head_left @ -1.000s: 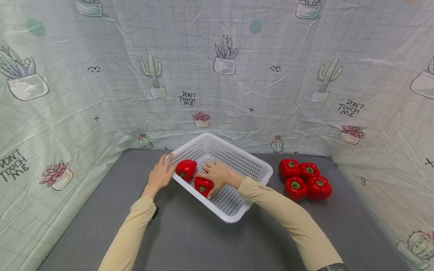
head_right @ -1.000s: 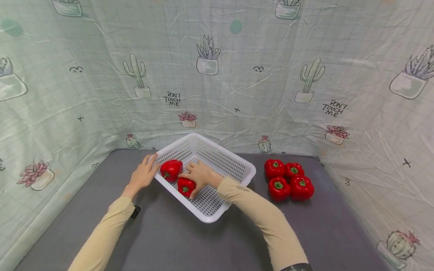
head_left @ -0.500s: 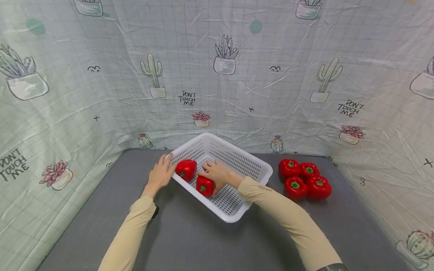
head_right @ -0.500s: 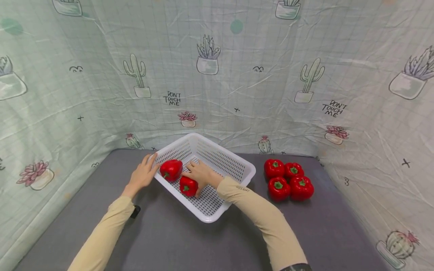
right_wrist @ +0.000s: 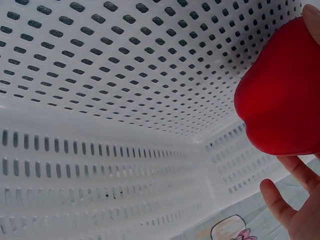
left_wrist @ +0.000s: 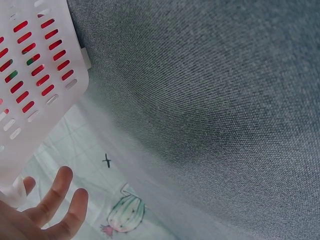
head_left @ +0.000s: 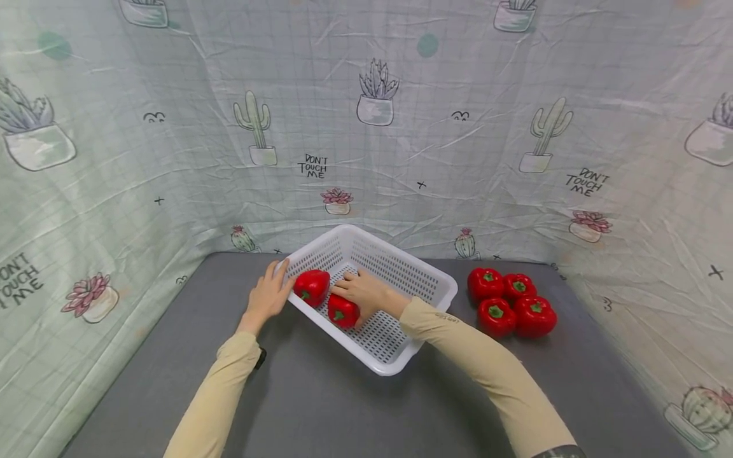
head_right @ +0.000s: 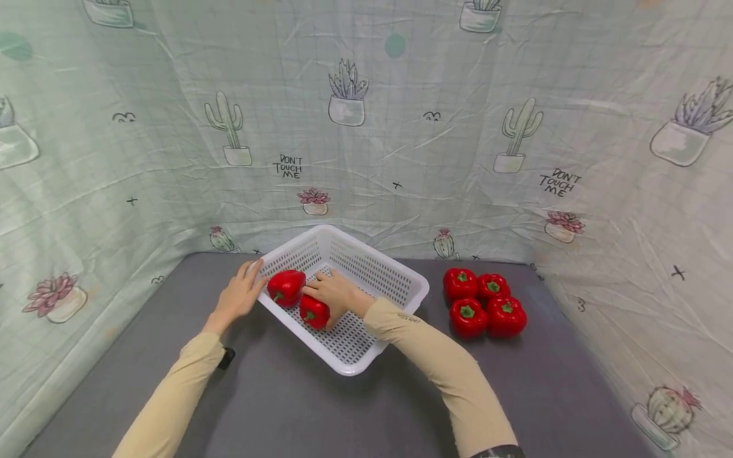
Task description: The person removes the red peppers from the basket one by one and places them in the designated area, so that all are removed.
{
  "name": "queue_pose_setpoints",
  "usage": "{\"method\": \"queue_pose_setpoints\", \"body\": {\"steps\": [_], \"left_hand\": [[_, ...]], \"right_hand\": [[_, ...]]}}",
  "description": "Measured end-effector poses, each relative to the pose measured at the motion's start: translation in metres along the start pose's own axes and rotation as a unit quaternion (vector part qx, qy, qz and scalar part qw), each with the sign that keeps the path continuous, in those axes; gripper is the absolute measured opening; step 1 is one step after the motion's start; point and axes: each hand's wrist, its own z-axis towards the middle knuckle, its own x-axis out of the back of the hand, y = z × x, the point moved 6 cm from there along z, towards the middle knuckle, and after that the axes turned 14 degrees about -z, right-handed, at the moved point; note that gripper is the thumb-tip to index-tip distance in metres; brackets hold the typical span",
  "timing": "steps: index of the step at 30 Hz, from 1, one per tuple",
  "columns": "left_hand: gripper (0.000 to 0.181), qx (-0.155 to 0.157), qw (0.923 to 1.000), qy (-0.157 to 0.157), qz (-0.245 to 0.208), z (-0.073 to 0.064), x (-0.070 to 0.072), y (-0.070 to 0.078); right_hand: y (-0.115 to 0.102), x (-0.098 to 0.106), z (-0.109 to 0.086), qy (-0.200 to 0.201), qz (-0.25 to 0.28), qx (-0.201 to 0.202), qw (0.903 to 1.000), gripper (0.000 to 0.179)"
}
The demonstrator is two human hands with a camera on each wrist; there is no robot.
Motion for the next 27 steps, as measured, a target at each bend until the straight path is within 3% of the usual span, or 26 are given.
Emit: {"method": "queue_pose_setpoints", "body": {"steps": [10, 22, 27], "left_hand": [[0.056, -0.006, 1.0000, 0.003, -0.003, 0.000, 0.000, 0.000], [0.056, 0.007, 1.0000, -0.006, 0.001, 0.001, 0.000, 0.000], [0.056, 0.003, 1.0000, -0.006, 0.003, 0.001, 0.001, 0.001]], "right_hand": [[0.010, 0.017, -0.005, 0.011, 0.075, -0.020, 0.9969, 0.084], [0.021, 0.037, -0.015, 0.041, 0.071, -0.027, 0.9963, 0.084], [0.023, 0.047, -0.021, 0.046, 0.037, -0.034, 0.9977, 0.085]]}}
